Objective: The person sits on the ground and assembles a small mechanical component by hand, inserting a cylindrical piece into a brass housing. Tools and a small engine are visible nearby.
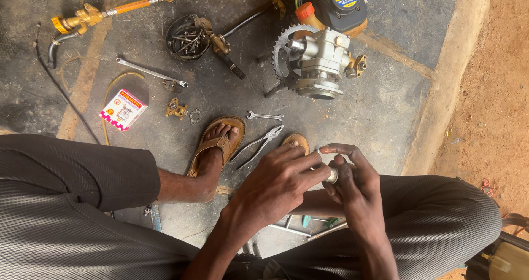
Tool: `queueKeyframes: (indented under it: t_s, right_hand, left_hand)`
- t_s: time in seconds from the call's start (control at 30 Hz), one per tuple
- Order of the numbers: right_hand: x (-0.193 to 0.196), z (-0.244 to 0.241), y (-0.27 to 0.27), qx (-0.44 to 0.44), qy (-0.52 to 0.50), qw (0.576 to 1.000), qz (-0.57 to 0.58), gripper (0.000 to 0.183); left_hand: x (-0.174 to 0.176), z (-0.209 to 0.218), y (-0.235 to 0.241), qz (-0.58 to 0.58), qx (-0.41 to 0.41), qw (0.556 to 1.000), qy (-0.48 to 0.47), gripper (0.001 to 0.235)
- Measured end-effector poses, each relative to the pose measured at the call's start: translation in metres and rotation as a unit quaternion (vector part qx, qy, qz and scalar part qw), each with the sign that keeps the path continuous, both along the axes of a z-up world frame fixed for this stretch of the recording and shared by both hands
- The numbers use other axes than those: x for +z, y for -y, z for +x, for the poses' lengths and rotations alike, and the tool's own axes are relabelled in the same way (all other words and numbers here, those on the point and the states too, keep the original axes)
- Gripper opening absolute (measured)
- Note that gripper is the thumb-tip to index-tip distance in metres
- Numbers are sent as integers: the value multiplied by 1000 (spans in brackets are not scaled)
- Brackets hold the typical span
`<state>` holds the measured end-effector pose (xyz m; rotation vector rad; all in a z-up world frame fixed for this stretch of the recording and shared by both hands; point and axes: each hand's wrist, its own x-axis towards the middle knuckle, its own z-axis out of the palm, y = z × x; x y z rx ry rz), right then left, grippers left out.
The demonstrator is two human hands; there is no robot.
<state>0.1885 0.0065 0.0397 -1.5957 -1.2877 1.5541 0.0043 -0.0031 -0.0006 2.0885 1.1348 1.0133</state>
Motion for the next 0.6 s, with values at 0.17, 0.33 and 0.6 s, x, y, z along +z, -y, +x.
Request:
queueKeyframes:
  t_s: [0.17, 0.33, 0.6]
  right_hand:
    - [18, -7, -11, 52, 19, 993, 106, 39]
    - [23, -1, -11, 89, -8, 985, 145, 49]
    - [5, -5, -2, 31, 28, 998, 52, 34]
  left_hand:
    - [3, -6, -2, 0, 34, 999, -10, 39]
    - [2, -6, -3, -12, 34, 999, -14, 40]
    - [-2, -1, -3, 12, 0, 1000, -5, 45]
